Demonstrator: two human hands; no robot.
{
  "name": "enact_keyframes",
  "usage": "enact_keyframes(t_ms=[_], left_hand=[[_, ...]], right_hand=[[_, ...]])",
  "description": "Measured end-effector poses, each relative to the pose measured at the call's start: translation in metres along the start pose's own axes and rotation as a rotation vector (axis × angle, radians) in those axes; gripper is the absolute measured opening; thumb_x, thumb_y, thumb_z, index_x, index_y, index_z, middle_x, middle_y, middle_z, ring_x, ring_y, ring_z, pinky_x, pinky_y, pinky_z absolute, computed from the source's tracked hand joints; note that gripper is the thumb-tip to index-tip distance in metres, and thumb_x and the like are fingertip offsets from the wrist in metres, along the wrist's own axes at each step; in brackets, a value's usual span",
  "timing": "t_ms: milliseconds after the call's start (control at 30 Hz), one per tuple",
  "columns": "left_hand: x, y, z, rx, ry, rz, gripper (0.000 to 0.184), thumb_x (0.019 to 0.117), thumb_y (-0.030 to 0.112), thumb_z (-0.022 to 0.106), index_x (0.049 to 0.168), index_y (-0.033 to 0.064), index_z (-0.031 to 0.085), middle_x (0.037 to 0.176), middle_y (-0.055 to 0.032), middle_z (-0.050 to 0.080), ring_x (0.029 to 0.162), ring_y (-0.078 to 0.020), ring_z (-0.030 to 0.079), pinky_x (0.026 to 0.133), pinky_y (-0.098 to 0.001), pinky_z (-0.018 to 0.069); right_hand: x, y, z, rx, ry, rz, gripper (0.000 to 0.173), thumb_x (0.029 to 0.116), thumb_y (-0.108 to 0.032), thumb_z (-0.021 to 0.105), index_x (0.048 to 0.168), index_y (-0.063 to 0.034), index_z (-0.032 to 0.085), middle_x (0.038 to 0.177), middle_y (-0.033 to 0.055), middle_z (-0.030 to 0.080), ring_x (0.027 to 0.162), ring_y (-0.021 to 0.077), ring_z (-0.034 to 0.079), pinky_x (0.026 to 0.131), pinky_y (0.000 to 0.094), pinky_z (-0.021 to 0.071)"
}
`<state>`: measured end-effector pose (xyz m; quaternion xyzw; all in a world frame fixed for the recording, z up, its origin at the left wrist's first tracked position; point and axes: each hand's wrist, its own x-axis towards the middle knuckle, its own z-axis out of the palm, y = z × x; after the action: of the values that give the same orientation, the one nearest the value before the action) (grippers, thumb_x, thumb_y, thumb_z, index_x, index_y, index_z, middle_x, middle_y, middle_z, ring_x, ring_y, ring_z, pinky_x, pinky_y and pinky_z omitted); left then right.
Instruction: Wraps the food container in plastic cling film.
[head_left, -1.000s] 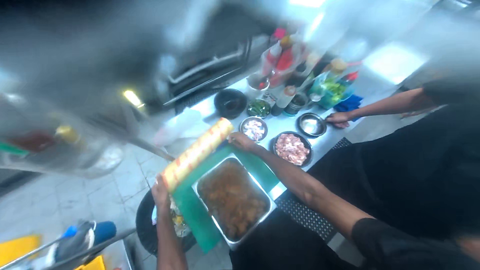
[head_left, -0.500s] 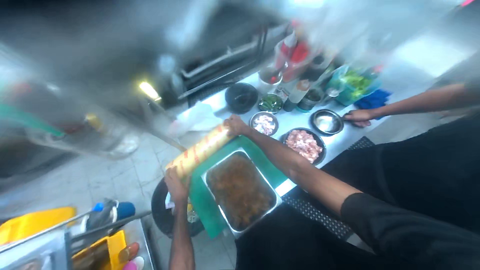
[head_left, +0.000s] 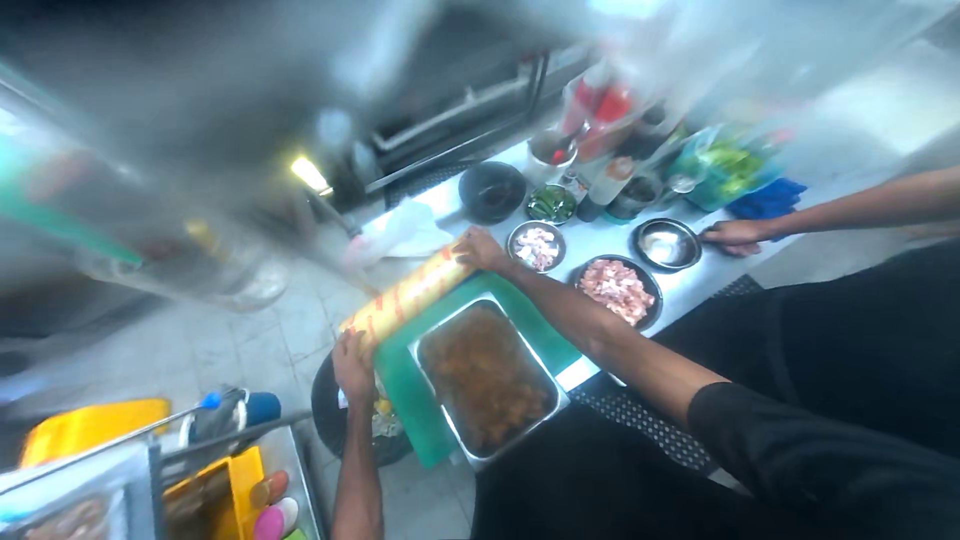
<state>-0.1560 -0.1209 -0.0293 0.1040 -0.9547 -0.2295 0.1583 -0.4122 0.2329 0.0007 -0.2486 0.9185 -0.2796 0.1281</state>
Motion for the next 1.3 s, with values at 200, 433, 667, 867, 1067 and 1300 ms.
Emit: enact_keyframes(t_ms=[200, 433, 667, 867, 1067, 1300], left_hand=[[-0.005, -0.008, 0.007, -0.013, 0.085, 0.079, 0.022, 0.0989, 0.020, 0.065, 0.115, 0.0103, 0.078, 0.138, -0.0244, 0.060, 0.130, -0.0406, 0.057, 0.108, -0.0506, 0.0480], [-0.004, 0.009, 0.013, 0.036, 0.189, 0.068, 0.022, 0.1016, 0.015, 0.058, 0.106, 0.0015, 0.075, 0.132, -0.0257, 0.062, 0.125, -0.0397, 0.060, 0.106, -0.0471, 0.0494], [-0.041, 0.060, 0.006, -0.032, -0.256, -0.104, 0.036, 0.1079, 0.020, 0.042, 0.123, -0.0061, 0.061, 0.115, -0.0253, 0.066, 0.111, -0.0379, 0.065, 0.099, -0.0525, 0.0520], [0.004, 0.046, -0.006, -0.097, -0.552, 0.022, 0.044, 0.1039, 0.037, 0.057, 0.132, 0.0032, 0.064, 0.123, -0.0183, 0.070, 0.115, -0.0308, 0.067, 0.105, -0.0498, 0.0502], [0.027, 0.052, -0.067, -0.215, -0.448, 0.065, 0.034, 0.1069, 0.026, 0.051, 0.115, 0.0015, 0.073, 0.103, -0.0157, 0.075, 0.094, -0.0226, 0.072, 0.091, -0.0464, 0.0569], [-0.071, 0.107, -0.172, -0.341, -0.410, 0.052, 0.044, 0.0979, 0.043, 0.065, 0.129, 0.0116, 0.067, 0.071, 0.0049, 0.057, 0.055, -0.0005, 0.045, 0.053, -0.0199, 0.0425]], right_hand=[[0.002, -0.010, 0.017, -0.097, 0.122, 0.022, 0.023, 0.1026, -0.029, 0.058, 0.111, -0.0174, 0.075, 0.125, 0.0093, 0.066, 0.125, 0.0336, 0.056, 0.096, 0.0573, 0.0504], [-0.019, 0.003, 0.015, 0.126, 0.085, -0.081, 0.030, 0.1063, -0.029, 0.053, 0.122, -0.0089, 0.068, 0.135, 0.0183, 0.057, 0.132, 0.0417, 0.048, 0.107, 0.0636, 0.0402], [-0.070, -0.003, 0.022, 0.267, -0.133, -0.135, 0.035, 0.1119, -0.023, 0.042, 0.133, 0.0018, 0.054, 0.109, 0.0226, 0.069, 0.099, 0.0345, 0.070, 0.092, 0.0518, 0.0562], [-0.054, 0.001, 0.032, 0.122, -0.241, -0.290, 0.033, 0.1068, -0.028, 0.055, 0.120, -0.0033, 0.072, 0.114, 0.0151, 0.073, 0.111, 0.0275, 0.069, 0.105, 0.0482, 0.0495], [-0.062, -0.036, -0.031, 0.144, -0.176, -0.406, 0.028, 0.1058, -0.015, 0.054, 0.114, 0.0020, 0.074, 0.111, 0.0206, 0.073, 0.110, 0.0356, 0.068, 0.104, 0.0537, 0.0473], [-0.207, -0.068, -0.096, 0.435, -0.176, -0.427, 0.022, 0.1037, -0.014, 0.059, 0.108, -0.0033, 0.077, 0.097, 0.0080, 0.076, 0.088, 0.0119, 0.072, 0.085, 0.0342, 0.0589]])
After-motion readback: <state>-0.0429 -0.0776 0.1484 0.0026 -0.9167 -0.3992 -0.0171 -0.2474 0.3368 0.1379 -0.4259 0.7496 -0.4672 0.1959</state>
